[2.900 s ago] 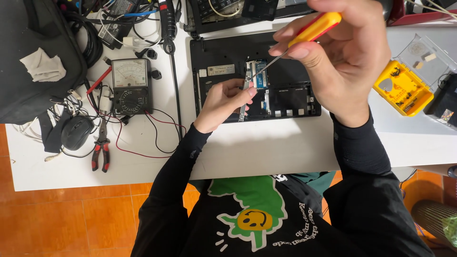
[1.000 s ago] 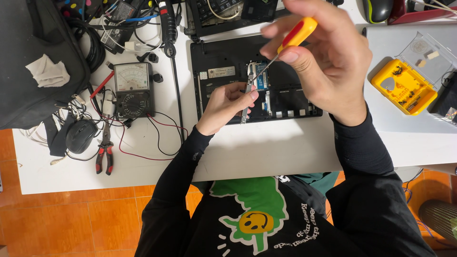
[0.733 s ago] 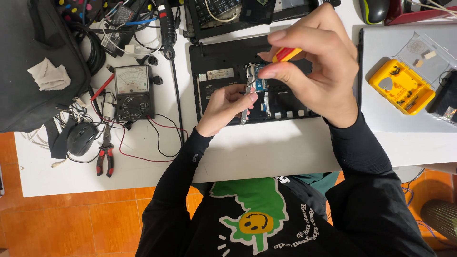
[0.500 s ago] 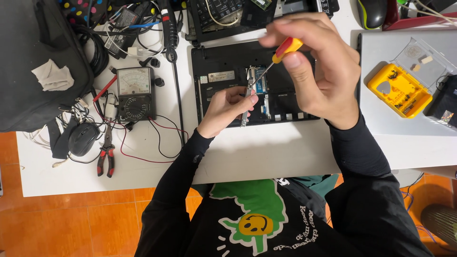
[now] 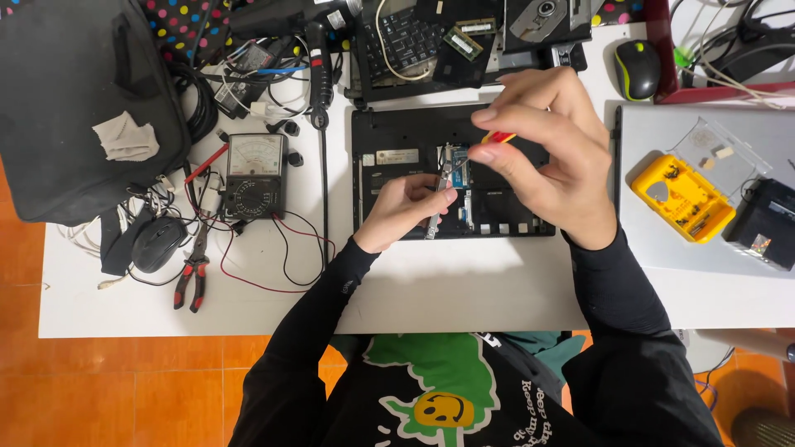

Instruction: The person installs a hard drive into a mounting bracket and prepares it for laptop installation.

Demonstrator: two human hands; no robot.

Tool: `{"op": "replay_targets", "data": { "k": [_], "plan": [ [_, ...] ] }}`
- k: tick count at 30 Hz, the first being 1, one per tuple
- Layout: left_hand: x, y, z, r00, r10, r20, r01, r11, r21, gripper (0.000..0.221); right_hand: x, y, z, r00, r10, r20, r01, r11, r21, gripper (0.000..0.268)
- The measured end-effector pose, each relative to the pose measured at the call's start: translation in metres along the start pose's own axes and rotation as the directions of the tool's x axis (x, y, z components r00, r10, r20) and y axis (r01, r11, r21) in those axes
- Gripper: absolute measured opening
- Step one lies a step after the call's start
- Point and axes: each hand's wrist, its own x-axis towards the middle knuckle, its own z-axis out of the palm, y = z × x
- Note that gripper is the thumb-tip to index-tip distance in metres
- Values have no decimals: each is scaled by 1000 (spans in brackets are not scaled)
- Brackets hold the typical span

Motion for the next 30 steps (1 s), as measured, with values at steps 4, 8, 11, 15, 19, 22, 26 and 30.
{"op": "replay_targets", "data": {
  "k": [4, 8, 11, 15, 19, 22, 26, 30],
  "plan": [
    [0, -1, -1, 1000, -2, -4, 2, 1000, 2, 50, 12, -11, -4, 998, -52, 43, 52, 999, 13, 33],
    [-2, -2, -2, 1000, 20, 9, -20, 999, 30, 51, 2, -3, -3, 998, -35, 47, 35, 999, 7, 28],
    [-4, 2, -3, 996, 82, 40, -86, 993, 82, 51, 2, 0, -7, 998, -50, 26, 49, 998, 25, 27],
    [0, -1, -5, 989, 139, 58, -142, 988, 53, 50, 17, -17, -11, 994, -97, 51, 97, 995, 12, 27],
    [0, -1, -3, 996, 75, 46, -77, 996, 43, 50, 5, -5, -6, 997, -62, 52, 63, 998, -8, 24],
    [0, -1, -3, 996, 74, 45, -77, 993, 88, 50, 4, -3, -4, 997, -60, 42, 59, 998, 11, 26],
    [1, -1, -3, 997, 69, 34, -72, 993, 95, 51, 11, -11, -5, 996, -76, 47, 76, 997, 12, 30],
    [0, 0, -2, 998, 63, 8, -63, 989, 132, 53, 16, -18, -7, 996, -61, 69, 61, 998, 5, 27]
  ]
}}
